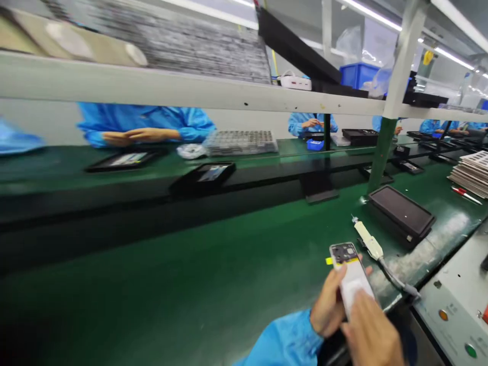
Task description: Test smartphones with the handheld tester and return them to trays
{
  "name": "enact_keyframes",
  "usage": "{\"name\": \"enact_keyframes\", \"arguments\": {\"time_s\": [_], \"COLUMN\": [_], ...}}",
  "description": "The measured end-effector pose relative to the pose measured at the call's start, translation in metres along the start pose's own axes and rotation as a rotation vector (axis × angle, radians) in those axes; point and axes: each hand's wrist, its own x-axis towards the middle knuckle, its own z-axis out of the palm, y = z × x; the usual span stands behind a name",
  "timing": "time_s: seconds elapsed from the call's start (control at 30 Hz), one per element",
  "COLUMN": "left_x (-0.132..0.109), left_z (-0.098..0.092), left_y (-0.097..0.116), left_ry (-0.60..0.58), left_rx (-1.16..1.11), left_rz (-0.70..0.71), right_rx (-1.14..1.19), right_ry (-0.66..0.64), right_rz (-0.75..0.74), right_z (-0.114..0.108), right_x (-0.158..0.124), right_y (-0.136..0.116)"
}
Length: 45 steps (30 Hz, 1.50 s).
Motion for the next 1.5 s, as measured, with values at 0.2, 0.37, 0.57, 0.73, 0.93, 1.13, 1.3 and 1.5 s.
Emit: {"name": "enact_keyframes", "arguments": {"time_s": [0.2, 0.37, 0.57, 0.73, 0.93, 1.13, 1.3, 1.5], "left_x": [-0.006, -0.016, -0.011, -0.004, 0.002, -0.002, -0.003, -0.003], "left_z": [-0.094, -0.132, -0.135, -0.144, -0.15, -0.152, -0.152, -0.15], "left_y": [0.103, 0.138, 0.152, 0.159, 0.173, 0.182, 0.184, 0.184], "left_ry": [0.187, 0.256, 0.257, 0.234, 0.276, 0.242, 0.217, 0.241], "left_rx": [-0.131, -0.267, -0.373, -0.427, -0.432, -0.459, -0.466, -0.455], "left_rz": [0.095, 0.273, 0.262, 0.26, 0.261, 0.34, 0.365, 0.374], "right_rx": [-0.088, -0.346, -0.542, -0.627, -0.63, -0.562, -0.416, -0.327], "right_ry": [-0.11, -0.48, -0.801, -0.882, -0.902, -0.864, -0.719, -0.684], "right_rz": [-0.091, -0.05, -0.162, -0.207, -0.358, -0.514, -0.714, -0.735], "right_z": [0.066, 0.143, 0.222, 0.255, 0.238, 0.183, 0.14, 0.115], "right_x": [0.091, 0.177, 0.243, 0.264, 0.277, 0.25, 0.202, 0.159], "right_y": [0.037, 0.116, 0.144, 0.147, 0.143, 0.129, 0.106, 0.079]}}
